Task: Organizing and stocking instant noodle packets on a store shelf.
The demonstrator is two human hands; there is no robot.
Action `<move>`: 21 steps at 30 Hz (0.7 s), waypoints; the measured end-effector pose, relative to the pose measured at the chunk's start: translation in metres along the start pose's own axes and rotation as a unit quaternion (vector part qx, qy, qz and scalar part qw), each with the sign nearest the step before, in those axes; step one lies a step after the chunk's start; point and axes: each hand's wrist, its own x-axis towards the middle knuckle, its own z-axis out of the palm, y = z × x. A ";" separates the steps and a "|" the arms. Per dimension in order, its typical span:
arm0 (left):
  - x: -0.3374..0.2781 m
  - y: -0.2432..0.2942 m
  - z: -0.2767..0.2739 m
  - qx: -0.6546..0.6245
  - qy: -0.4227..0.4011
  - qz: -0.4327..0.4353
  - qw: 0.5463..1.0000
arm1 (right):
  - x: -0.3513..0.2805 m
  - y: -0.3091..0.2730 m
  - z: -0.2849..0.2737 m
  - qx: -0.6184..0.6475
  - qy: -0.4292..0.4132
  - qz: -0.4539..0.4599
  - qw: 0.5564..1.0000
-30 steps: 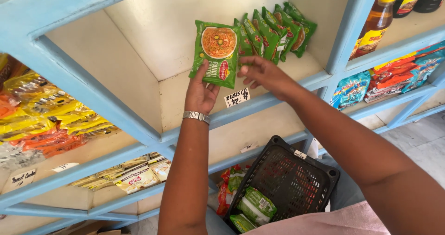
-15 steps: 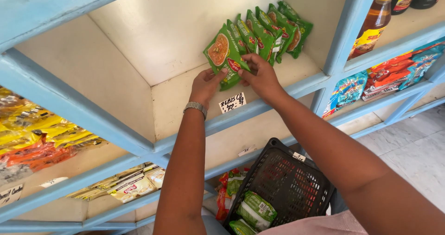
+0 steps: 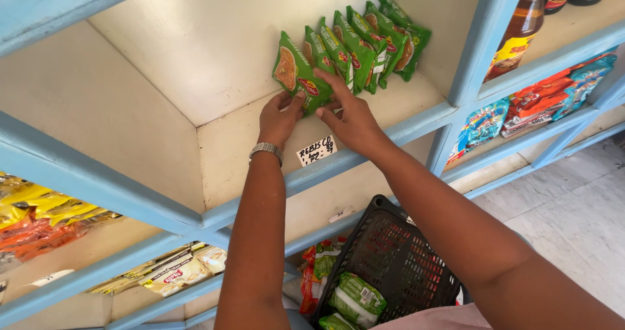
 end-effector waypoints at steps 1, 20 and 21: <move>-0.002 0.001 0.000 0.022 0.016 0.011 1.000 | 0.000 0.005 0.001 -0.005 -0.013 -0.029 0.999; 0.013 -0.027 -0.005 0.201 -0.038 0.145 0.968 | -0.004 0.000 0.002 -0.070 -0.059 -0.024 0.996; 0.017 -0.036 -0.006 0.234 -0.009 0.190 0.954 | -0.004 0.001 0.003 -0.073 -0.059 -0.021 0.995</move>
